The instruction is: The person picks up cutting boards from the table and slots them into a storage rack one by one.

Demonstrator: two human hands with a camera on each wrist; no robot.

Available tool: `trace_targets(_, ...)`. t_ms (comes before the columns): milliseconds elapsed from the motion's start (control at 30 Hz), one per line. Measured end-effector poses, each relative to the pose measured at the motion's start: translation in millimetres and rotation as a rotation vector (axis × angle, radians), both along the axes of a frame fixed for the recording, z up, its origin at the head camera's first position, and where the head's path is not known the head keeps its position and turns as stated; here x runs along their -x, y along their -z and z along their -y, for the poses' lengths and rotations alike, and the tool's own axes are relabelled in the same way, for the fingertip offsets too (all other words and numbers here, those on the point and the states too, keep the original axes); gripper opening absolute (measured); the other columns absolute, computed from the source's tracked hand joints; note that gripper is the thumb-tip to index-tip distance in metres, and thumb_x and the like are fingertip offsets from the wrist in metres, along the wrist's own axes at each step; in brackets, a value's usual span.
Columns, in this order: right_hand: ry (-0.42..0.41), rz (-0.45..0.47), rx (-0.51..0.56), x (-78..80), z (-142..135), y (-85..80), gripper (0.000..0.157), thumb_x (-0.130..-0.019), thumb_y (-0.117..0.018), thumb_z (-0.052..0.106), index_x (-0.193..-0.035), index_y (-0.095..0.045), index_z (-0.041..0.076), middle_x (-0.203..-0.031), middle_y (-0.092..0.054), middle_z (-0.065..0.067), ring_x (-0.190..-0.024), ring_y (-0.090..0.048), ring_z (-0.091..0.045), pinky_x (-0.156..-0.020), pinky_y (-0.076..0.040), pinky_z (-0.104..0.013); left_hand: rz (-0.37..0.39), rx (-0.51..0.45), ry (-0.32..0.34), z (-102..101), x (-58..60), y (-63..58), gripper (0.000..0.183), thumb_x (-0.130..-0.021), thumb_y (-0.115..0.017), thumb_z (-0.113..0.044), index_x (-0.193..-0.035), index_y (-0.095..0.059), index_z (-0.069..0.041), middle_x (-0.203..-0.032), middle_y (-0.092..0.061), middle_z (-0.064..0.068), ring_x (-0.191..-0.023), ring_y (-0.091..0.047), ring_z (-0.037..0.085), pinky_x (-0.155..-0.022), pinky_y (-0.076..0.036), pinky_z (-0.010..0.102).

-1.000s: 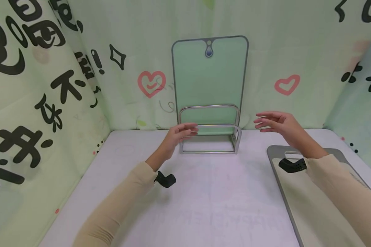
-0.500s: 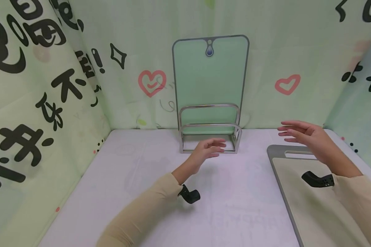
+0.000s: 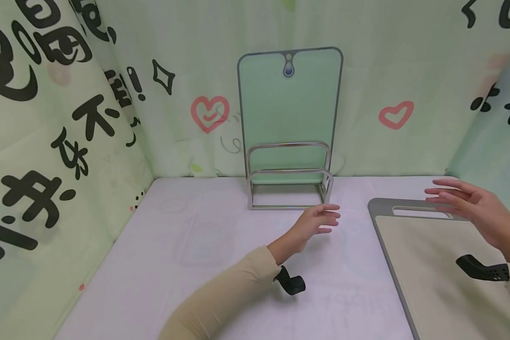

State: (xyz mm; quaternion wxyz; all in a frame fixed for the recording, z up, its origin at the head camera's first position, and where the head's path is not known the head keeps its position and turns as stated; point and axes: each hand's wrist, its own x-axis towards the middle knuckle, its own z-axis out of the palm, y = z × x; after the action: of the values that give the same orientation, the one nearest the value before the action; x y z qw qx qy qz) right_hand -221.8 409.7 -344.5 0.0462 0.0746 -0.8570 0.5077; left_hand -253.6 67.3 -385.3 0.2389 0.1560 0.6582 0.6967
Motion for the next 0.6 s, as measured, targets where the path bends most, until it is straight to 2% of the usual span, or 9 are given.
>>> trace_targets(267, 0.078, 0.060, -0.017, -8.5, -26.9, 13.9, 0.032, -0.098, -0.048, 0.017, -0.114, -0.041, 0.044, -0.095, -0.055, 0.040, -0.080, -0.055, 0.020, -0.062, -0.046, -0.004, 0.127, 0.026, -0.020, -30.0, -9.5, 10.3, 0.036, -0.095, -0.051, -0.013, -0.130, -0.054, -0.006, -0.127, -0.061, 0.013, -0.111, -0.062, 0.025, -0.096, -0.050, 0.036)
trace_targets(467, 0.032, 0.075, 0.001, -13.1, -54.6, 24.9, 0.034, -0.100, -0.043, 0.013, -0.114, -0.038, 0.044, -0.099, -0.053, 0.040, -0.080, -0.056, 0.019, -0.061, -0.045, -0.006, 0.235, 0.019, -0.037, -48.6, -19.5, 15.3, 0.036, -0.093, -0.052, -0.009, -0.128, -0.055, -0.005, -0.122, -0.062, 0.010, -0.110, -0.062, 0.029, -0.096, -0.049, 0.041)
trace_targets(600, 0.046, 0.108, -0.054, -11.4, -74.4, 36.6, 0.032, -0.101, -0.040, 0.017, -0.111, -0.035, 0.047, -0.097, -0.049, 0.042, -0.079, -0.055, 0.020, -0.059, -0.045, -0.007, 0.303, -0.010, -0.049, -60.2, -24.0, 19.7, 0.036, -0.090, -0.052, -0.005, -0.126, -0.056, -0.002, -0.121, -0.062, 0.010, -0.110, -0.061, 0.033, -0.096, -0.049, 0.044)
